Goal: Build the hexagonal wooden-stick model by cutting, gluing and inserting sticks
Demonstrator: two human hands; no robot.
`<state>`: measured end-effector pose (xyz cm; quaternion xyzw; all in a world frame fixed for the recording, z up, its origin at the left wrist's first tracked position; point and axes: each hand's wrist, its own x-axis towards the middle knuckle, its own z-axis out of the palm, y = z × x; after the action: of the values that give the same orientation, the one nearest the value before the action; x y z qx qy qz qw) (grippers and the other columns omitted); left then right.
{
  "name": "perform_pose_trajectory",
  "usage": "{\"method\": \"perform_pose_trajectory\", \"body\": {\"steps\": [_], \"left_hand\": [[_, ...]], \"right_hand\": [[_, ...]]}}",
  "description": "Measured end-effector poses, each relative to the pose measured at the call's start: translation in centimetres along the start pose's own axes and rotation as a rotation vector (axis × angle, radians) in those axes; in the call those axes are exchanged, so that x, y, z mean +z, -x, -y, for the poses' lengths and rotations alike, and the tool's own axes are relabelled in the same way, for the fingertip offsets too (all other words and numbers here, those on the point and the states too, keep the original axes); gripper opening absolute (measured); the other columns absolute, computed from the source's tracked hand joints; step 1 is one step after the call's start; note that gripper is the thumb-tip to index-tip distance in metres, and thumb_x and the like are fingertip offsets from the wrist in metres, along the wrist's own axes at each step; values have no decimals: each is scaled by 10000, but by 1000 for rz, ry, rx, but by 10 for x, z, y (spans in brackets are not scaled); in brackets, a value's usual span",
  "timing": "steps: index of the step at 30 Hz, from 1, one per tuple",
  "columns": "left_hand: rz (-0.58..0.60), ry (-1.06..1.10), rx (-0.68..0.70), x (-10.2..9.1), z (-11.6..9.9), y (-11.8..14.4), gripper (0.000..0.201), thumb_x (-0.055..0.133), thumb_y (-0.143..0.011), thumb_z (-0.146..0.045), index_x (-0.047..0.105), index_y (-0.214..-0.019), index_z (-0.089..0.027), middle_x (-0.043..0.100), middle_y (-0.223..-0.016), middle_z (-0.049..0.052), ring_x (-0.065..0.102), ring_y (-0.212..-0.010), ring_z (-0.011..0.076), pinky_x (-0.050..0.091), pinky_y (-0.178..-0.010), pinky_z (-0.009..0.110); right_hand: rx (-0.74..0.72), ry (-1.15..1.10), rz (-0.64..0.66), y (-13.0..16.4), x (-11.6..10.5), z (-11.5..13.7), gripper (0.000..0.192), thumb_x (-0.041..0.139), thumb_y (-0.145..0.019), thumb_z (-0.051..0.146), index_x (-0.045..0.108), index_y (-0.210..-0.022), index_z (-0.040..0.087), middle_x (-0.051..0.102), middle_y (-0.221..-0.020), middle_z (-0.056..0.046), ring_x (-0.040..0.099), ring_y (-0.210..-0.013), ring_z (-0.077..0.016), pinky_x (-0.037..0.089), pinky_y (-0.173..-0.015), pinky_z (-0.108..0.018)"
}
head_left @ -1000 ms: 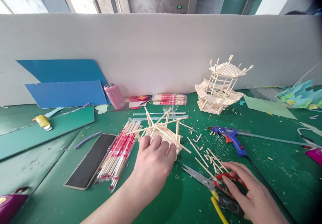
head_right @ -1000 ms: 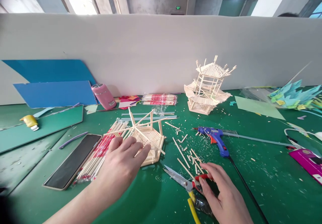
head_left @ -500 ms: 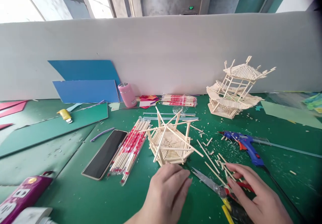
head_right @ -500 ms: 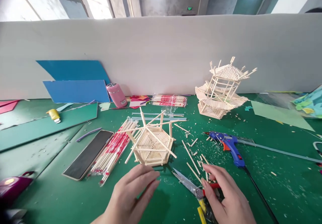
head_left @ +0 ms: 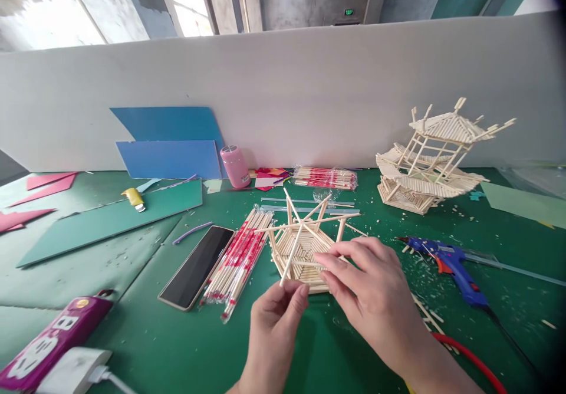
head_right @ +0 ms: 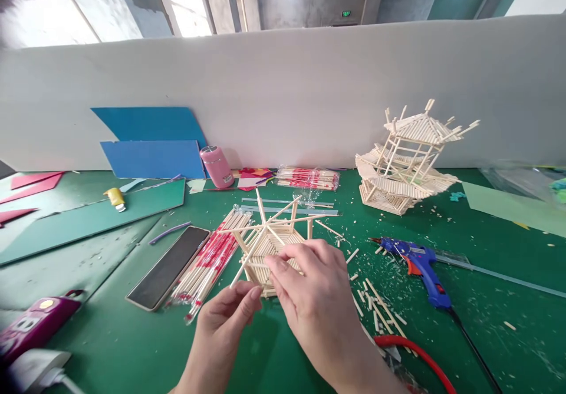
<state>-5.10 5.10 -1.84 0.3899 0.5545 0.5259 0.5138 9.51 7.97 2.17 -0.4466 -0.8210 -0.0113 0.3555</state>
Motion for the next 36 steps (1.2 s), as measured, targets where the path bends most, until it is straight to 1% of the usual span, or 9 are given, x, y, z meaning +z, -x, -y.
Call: {"method": "perform_pose_trajectory", "body": {"steps": [3, 6, 11, 14, 17, 27, 30, 33, 36], "left_hand": [[-102, -7, 117, -10, 2, -4, 163, 684, -685, -284, 573, -695, -165, 511, -615, -35, 446, -581, 95, 381, -529, 191], [-166, -40, 199, -14, 3, -14, 225, 700, -663, -270, 541, -796, -181, 528, -731, -19, 492, -667, 117, 426, -584, 215], [-61, -241, 270, -18, 0, -29, 246, 638, -724, -308, 593, -918, -163, 584, -864, 51, 506, -665, 134, 452, -603, 270], [5, -240, 284, -18, -1, -32, 175, 610, -749, -295, 633, -860, -162, 623, -876, 67, 556, -738, 172, 471, -654, 293], [43, -196, 251, -17, -1, -31, 157, 605, -756, -276, 646, -860, -167, 643, -786, 46, 577, -748, 185, 476, -667, 288], [56, -156, 264, -15, -6, -33, 126, 627, -731, -239, 677, -825, -172, 623, -715, 29, 581, -693, 171, 483, -639, 268], [70, -181, 264, -18, -3, -33, 164, 619, -742, -258, 657, -879, -175, 615, -727, 29, 581, -703, 175, 483, -647, 280], [53, -245, 303, -24, 1, -31, 241, 621, -747, -250, 609, -980, -187, 597, -763, 29, 562, -720, 171, 475, -665, 293], [15, -346, 439, -32, 2, -25, 311, 615, -754, -198, 538, -1056, -198, 547, -823, 27, 505, -668, 133, 462, -624, 274]], "right_hand": [[14, 10, 68, -11, 5, 5, 161, 562, -801, 177, 647, -908, 262, 643, -872, 7, 492, -841, -190, 354, -740, -368], [8, 14, 94, -17, 11, 9, 121, 563, -805, 186, 653, -829, 264, 646, -829, 18, 482, -825, -185, 326, -723, -357], [-13, 12, 94, -21, 18, 12, 140, 548, -810, 165, 656, -801, 254, 636, -725, 8, 477, -778, -180, 304, -720, -355], [-19, 9, 89, -22, 20, 12, 154, 547, -803, 142, 656, -789, 249, 626, -687, 10, 475, -747, -174, 300, -685, -343], [-10, -6, 83, -21, 22, 10, 155, 547, -801, 132, 652, -783, 245, 632, -702, 15, 474, -746, -173, 297, -674, -339], [-4, -25, 118, -20, 21, 12, 161, 528, -826, 160, 658, -814, 254, 643, -718, 8, 489, -759, -176, 328, -699, -349], [-1, -32, 111, -20, 15, 11, 148, 524, -834, 207, 655, -885, 253, 648, -796, -4, 506, -804, -183, 353, -733, -362], [26, -79, 63, -14, 2, 0, 219, 553, -814, 224, 618, -1021, 251, 624, -938, -24, 508, -883, -194, 386, -771, -369], [157, -184, -69, -2, -11, -20, 255, 522, -833, 205, 587, -1079, 233, 591, -994, -42, 514, -937, -181, 414, -803, -336]]}}
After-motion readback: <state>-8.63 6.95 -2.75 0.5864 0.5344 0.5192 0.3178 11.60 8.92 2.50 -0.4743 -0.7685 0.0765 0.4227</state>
